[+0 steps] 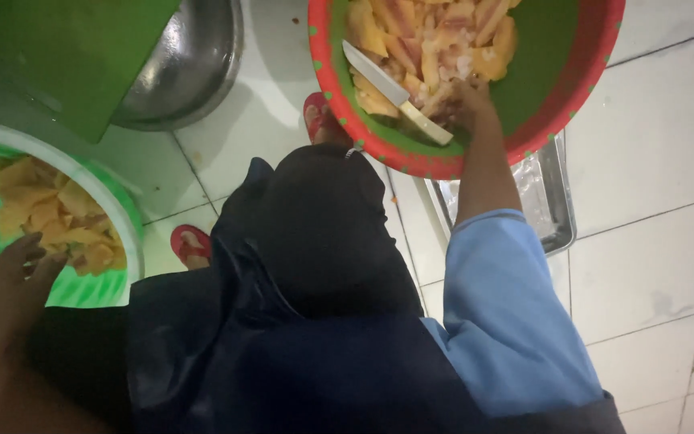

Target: Slicing fish fillets into smaller pieces using a knife in a food production environment.

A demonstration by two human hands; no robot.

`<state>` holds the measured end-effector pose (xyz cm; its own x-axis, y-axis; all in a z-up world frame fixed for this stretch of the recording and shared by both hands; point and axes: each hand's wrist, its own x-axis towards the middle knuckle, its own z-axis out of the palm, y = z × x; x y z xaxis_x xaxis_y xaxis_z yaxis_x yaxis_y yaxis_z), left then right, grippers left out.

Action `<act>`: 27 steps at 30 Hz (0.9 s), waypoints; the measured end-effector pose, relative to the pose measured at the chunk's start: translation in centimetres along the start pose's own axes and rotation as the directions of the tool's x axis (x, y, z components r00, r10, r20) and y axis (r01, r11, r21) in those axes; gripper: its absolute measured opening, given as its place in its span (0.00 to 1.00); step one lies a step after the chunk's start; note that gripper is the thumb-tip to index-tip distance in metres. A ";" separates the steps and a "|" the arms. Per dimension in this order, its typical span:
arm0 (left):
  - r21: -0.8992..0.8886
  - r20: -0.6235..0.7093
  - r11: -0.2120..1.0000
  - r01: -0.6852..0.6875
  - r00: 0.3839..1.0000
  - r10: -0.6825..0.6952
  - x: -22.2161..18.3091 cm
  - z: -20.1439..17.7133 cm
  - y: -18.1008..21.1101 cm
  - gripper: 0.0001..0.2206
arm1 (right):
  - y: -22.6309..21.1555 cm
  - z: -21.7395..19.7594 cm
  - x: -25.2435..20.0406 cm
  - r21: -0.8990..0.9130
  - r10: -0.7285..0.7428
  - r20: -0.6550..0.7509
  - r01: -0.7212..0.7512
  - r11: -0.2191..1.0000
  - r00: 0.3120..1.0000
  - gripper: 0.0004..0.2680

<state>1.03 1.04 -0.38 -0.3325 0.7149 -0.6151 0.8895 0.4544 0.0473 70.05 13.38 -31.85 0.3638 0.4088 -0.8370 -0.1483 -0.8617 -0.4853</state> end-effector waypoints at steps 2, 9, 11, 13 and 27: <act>-0.014 -0.001 1.000 0.012 1.000 -0.012 -0.7 -0.4 1.0 0.25 | -1.0 0.3 -1.8 -0.015 0.019 0.025 -0.018 1.000 1.000 0.15; -0.096 0.011 0.991 0.095 0.996 -0.094 -2.2 -2.3 5.2 0.24 | -2.8 2.3 -3.1 -0.217 -0.039 0.056 0.050 0.975 0.998 0.26; -0.093 0.005 0.992 0.086 0.996 -0.086 -1.8 -1.8 3.9 0.24 | -0.2 1.1 2.3 -0.304 -0.273 0.065 0.280 0.911 0.960 0.14; -0.092 -0.003 0.992 0.087 0.996 -0.088 -1.5 -1.4 3.0 0.25 | -1.5 0.9 3.0 -0.385 -0.489 0.103 0.488 0.783 0.866 0.03; -0.052 0.019 0.999 -0.004 1.000 0.005 -1.3 -1.6 3.6 0.24 | -2.7 5.0 -7.5 -0.628 -0.614 0.100 0.528 0.572 0.783 0.34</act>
<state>4.16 2.58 1.89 -0.3224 0.7068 -0.6296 0.8733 0.4787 0.0902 63.11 14.15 -25.52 0.2843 0.8788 -0.3831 0.6850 -0.4658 -0.5602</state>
